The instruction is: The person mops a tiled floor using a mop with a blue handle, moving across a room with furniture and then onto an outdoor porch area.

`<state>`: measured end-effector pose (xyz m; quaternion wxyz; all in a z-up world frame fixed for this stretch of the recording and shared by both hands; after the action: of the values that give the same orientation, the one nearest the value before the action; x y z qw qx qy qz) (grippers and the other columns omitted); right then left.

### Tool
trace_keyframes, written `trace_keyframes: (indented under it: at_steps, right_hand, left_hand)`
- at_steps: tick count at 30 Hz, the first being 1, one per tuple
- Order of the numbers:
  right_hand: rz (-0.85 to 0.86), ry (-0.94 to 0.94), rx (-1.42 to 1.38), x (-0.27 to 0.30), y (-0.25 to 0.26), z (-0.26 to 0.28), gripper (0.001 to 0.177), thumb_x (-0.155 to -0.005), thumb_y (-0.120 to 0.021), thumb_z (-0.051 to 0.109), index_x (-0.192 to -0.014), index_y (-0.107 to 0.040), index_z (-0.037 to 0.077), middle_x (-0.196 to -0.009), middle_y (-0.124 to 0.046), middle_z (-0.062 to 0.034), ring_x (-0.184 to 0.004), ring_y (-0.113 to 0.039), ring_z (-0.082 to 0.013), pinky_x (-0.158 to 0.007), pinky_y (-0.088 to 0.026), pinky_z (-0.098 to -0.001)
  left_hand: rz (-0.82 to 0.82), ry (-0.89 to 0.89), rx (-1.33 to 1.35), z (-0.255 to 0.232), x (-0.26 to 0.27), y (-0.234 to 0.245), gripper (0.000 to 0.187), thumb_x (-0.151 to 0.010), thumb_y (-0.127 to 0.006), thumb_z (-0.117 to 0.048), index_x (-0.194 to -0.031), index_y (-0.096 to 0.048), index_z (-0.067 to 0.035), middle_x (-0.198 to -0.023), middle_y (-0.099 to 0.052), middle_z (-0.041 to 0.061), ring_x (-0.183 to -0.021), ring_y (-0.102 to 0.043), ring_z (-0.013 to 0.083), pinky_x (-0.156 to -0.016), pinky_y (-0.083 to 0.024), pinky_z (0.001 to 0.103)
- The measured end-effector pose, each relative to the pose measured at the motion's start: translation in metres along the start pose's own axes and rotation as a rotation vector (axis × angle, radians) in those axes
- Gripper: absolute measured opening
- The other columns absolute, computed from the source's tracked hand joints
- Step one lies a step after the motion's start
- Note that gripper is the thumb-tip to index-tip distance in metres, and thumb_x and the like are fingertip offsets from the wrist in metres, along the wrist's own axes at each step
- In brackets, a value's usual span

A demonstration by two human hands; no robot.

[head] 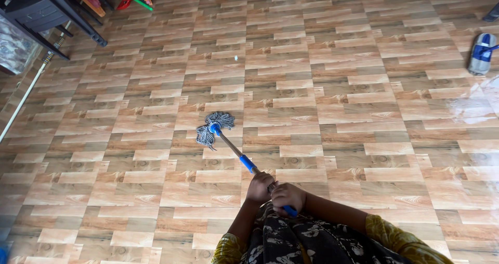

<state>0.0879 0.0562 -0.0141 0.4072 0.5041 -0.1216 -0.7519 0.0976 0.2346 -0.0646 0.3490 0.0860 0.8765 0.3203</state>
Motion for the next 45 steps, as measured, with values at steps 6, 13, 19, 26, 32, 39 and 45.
trace_keyframes:
  at_steps: [6,13,19,26,32,39,45]
  right_hand:
    - [0.112,-0.032,-0.01,0.008,-0.027,0.051,0.016,-0.074,-0.07,0.019,-0.077,-0.055,0.014,-0.078,-0.06,-0.0053,-0.079,-0.066,-0.0265,-0.072,-0.054,-0.0387]
    - [-0.086,-0.134,0.017,0.018,-0.028,0.145,0.014,-0.084,-0.065,0.011,-0.073,-0.057,0.013,-0.068,-0.058,-0.0031,-0.064,-0.062,-0.0215,-0.061,-0.052,-0.0365]
    - [-0.243,-0.228,0.113,0.007,-0.019,0.254,0.018,-0.088,-0.062,0.007,-0.072,-0.055,0.009,-0.065,-0.056,-0.0053,-0.057,-0.057,-0.0219,-0.056,-0.048,-0.0364]
    - [-0.29,-0.222,0.08,-0.017,-0.01,0.341,0.023,-0.086,-0.069,0.008,-0.068,-0.055,0.01,-0.058,-0.052,-0.003,-0.046,-0.051,-0.0144,-0.04,-0.04,-0.0312]
    - [-0.496,0.108,-0.082,-0.02,-0.035,0.36,0.028,-0.093,-0.063,0.014,-0.068,-0.051,0.013,-0.056,-0.053,-0.0001,-0.044,-0.054,-0.0138,-0.045,-0.045,-0.0315]
    - [-0.473,0.268,-0.068,-0.058,-0.052,0.324,0.029,-0.094,-0.068,0.015,-0.069,-0.054,0.008,-0.061,-0.054,-0.0029,-0.049,-0.059,-0.0183,-0.049,-0.046,-0.0349]
    - [-0.335,0.25,-0.015,-0.108,-0.032,0.235,0.027,-0.095,-0.07,0.012,-0.073,-0.054,0.006,-0.069,-0.058,-0.0065,-0.057,-0.061,-0.0235,-0.057,-0.051,-0.0383]
  left_hand:
    - [-0.053,-0.034,-0.003,-0.027,0.047,-0.005,0.026,-0.083,-0.075,-0.013,-0.068,-0.055,-0.007,-0.068,-0.06,0.012,-0.069,-0.062,0.0332,-0.075,-0.054,0.047]
    - [0.013,-0.055,0.073,-0.105,0.063,-0.004,0.027,-0.081,-0.076,-0.011,-0.066,-0.054,-0.005,-0.066,-0.059,0.012,-0.064,-0.06,0.0339,-0.061,-0.048,0.045]
    - [0.006,-0.089,0.174,-0.197,0.077,0.001,0.026,-0.08,-0.076,-0.011,-0.065,-0.056,-0.004,-0.061,-0.058,0.011,-0.057,-0.058,0.0316,-0.056,-0.045,0.044]
    - [0.216,-0.164,0.269,-0.251,0.084,0.013,0.019,-0.07,-0.074,-0.017,-0.067,-0.058,-0.008,-0.059,-0.057,0.005,-0.054,-0.061,0.0222,-0.053,-0.049,0.036]
    - [0.12,-0.29,0.427,-0.267,0.113,0.019,0.024,-0.073,-0.079,-0.022,-0.07,-0.058,-0.009,-0.061,-0.054,0.004,-0.054,-0.057,0.0213,-0.053,-0.043,0.036]
    - [0.001,-0.321,0.432,-0.228,0.114,0.034,0.029,-0.083,-0.079,-0.01,-0.069,-0.054,-0.01,-0.062,-0.056,0.005,-0.054,-0.056,0.0241,-0.056,-0.042,0.037]
    - [-0.031,-0.355,0.46,-0.148,0.058,0.072,0.028,-0.08,-0.078,-0.007,-0.071,-0.052,-0.01,-0.063,-0.053,0.006,-0.055,-0.054,0.0264,-0.054,-0.04,0.04]
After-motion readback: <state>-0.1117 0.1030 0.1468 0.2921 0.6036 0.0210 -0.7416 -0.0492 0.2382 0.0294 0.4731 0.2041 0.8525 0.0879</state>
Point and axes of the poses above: each hand's wrist, its own x-axis away from the middle knuckle, its own y-axis out of the back of the hand, z = x × y, the point moved 1 cm from there along -x, towards the middle knuckle
